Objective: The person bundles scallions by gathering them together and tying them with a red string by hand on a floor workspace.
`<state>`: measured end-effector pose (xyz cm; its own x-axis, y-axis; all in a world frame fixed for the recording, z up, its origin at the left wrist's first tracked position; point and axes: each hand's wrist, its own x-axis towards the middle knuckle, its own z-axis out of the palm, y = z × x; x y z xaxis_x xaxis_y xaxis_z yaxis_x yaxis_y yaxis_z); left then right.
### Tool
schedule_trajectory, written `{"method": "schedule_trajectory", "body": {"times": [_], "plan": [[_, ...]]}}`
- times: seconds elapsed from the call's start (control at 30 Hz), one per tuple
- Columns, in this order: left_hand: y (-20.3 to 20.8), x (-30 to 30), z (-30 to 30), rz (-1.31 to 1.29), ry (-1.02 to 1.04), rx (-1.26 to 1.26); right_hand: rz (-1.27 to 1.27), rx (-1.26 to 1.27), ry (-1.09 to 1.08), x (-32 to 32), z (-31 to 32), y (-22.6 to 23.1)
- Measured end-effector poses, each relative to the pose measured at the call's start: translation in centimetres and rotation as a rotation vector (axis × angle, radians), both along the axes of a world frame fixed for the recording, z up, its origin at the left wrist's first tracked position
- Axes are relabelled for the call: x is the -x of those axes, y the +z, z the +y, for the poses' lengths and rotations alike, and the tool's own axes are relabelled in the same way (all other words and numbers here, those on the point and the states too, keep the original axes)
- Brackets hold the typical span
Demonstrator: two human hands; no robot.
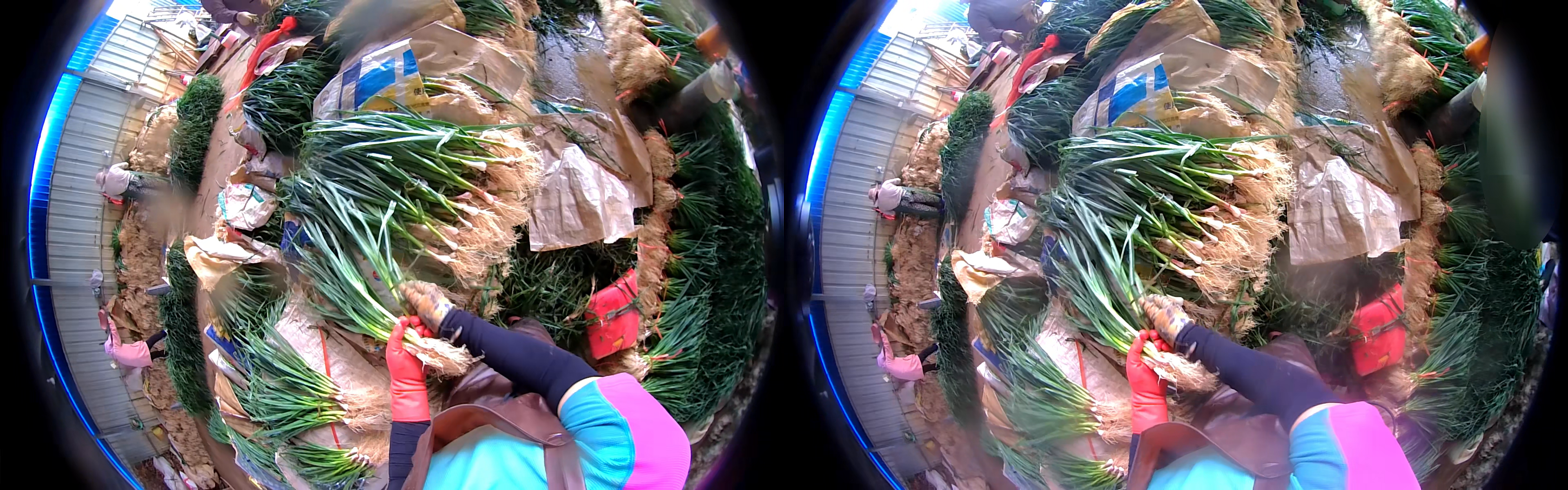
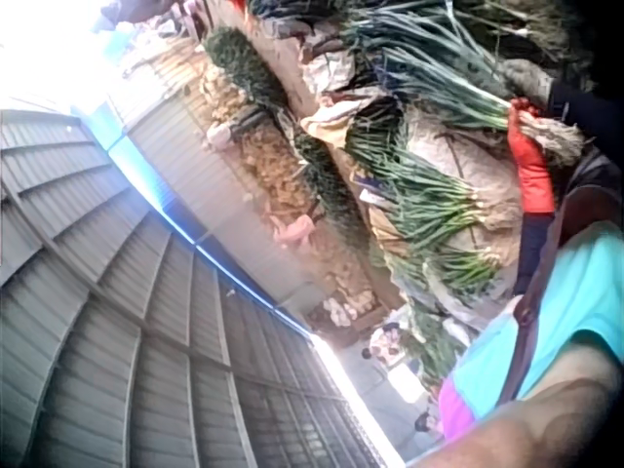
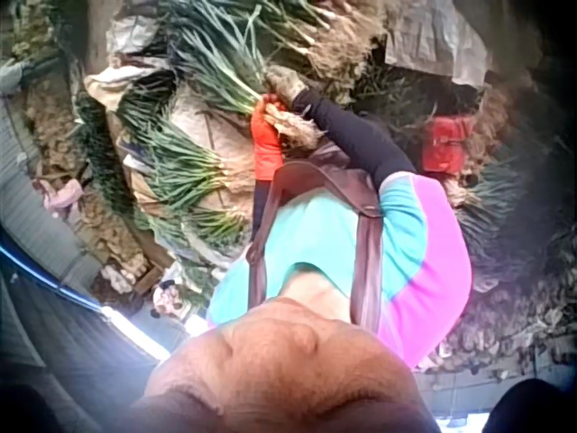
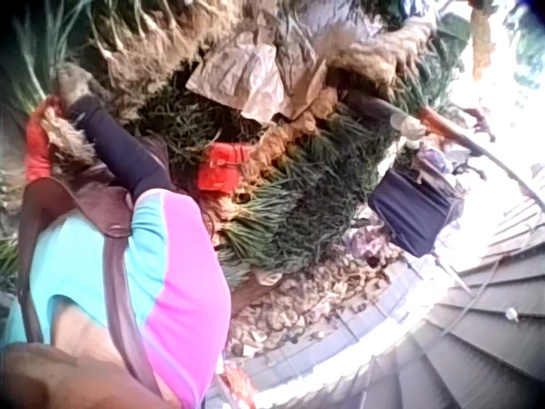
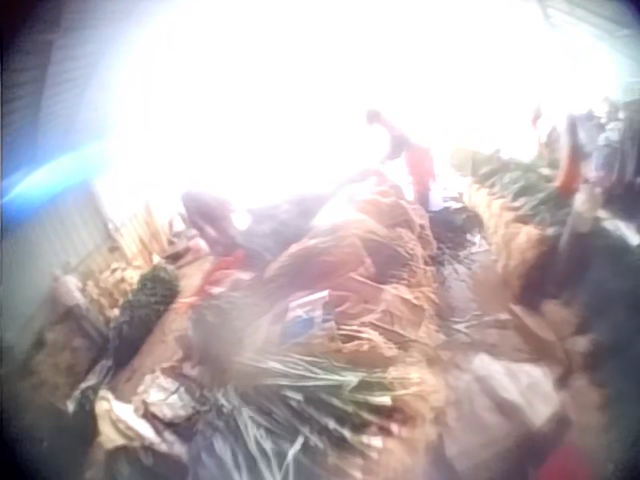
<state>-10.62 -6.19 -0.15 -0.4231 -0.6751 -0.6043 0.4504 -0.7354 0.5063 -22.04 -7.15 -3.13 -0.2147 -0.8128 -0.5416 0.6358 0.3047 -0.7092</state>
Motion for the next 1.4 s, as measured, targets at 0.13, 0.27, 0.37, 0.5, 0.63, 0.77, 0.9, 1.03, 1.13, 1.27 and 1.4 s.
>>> {"method": "schedule_trajectory", "body": {"times": [0.13, 0.27, 0.37, 0.5, 0.63, 0.77, 0.9, 1.03, 1.13, 1.27, 1.4], "plan": [[-0.4, -0.6, -0.9, 0.197, 0.056, 0.041, -0.546, 0.174, -0.263, 1.9, 0.9, -0.2], [-1.1, -2.9, -2.5, 0.126, 0.24, -0.02, 0.595, 0.297, 0.498, 6.6, 3.6, -2.3], [0.4, -3.1, -2.4, 0.164, 0.149, 0.038, 1.397, 0.252, 1.156, 9.8, 5.8, 1.8], [-2.4, -2.2, -2.5, 0.493, -0.1, -0.03, 1.681, -0.072, 0.48, 9.4, 1.0, 0.8], [-1.0, 0.2, -1.9, 0.129, -0.134, -0.01, 1.454, -0.102, 0.699, 7.0, 1.2, 1.9], [-1.3, -0.6, -1.8, 0.133, -0.206, -0.101, 1.266, 0.165, 0.918, 5.8, 6.2, 4.1], [-0.2, 1.4, -0.5, 0.122, -0.223, -0.042, -0.08, 0.039, 0.215, 6.3, 4.7, -1.5], [0.4, 0.1, 0.7, 0.069, -0.11, -0.028, -0.474, -0.071, 0.265, 2.3, 0.8, 0.5], [0.7, 0.1, 1.3, 0.154, -0.056, -0.042, -0.582, -0.185, -0.003, 0.1, -0.4, -3.5], [0.1, 1.6, 1.8, 0.132, -0.112, -0.078, -0.025, 0.011, -0.018, 1.1, -0.3, -5.4], [-1.3, 0.4, 1.5, 0.259, -0.163, -0.118, 1.254, 0.054, 0.561, 4.8, 1.5, -2.4]]}}
